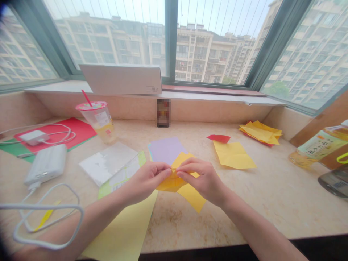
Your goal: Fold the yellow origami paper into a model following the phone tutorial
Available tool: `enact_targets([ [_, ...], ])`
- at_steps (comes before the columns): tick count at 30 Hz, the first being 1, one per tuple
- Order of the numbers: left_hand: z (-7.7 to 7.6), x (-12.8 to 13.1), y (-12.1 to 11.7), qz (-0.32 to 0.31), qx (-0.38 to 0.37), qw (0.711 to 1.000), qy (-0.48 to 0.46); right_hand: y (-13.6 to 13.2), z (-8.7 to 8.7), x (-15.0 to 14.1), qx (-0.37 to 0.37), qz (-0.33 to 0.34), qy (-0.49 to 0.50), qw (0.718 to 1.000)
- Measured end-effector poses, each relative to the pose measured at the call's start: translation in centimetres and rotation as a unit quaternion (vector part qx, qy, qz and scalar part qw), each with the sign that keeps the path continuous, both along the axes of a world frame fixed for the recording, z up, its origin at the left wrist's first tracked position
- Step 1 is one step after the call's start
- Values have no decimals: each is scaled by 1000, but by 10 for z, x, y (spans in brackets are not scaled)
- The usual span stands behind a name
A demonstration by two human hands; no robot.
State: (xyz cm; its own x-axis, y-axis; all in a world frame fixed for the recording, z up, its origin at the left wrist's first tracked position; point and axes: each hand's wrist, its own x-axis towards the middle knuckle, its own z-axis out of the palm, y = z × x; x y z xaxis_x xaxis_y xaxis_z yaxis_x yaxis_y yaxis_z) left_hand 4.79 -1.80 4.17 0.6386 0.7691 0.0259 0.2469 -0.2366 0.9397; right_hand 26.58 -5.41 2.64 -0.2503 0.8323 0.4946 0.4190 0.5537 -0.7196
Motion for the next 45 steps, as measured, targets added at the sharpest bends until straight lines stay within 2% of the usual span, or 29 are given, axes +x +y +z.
enact_targets([
  [3,2,2,-1,12,31,999,8,0,-1,-2,-56,-21,15,998],
  [9,-1,4,-2,7,64,998,25,-2,-4,-4,-86,-48,23,995],
  [13,-7,6,-3,30,92,993,60,-4,-4,-6,-140,-90,53,985],
  [16,-8,6,-4,33,106,993,50,-5,-5,-7,-165,-95,69,979],
  [21,-5,6,-5,10,66,998,17,-5,-4,-6,-176,-93,65,978],
  [24,-6,5,-4,12,76,997,27,-5,-3,-5,-181,-80,63,978],
  [30,-15,5,-3,77,136,987,37,-3,-1,-7,-95,-76,-7,993],
  [34,-13,5,-4,102,150,983,33,-3,2,-9,-118,-72,-21,990],
  [38,-11,6,-6,121,120,985,25,-4,6,-10,-132,-69,-28,988],
  [45,-13,7,-5,102,89,991,-1,-6,7,-11,-149,-82,-21,985],
])
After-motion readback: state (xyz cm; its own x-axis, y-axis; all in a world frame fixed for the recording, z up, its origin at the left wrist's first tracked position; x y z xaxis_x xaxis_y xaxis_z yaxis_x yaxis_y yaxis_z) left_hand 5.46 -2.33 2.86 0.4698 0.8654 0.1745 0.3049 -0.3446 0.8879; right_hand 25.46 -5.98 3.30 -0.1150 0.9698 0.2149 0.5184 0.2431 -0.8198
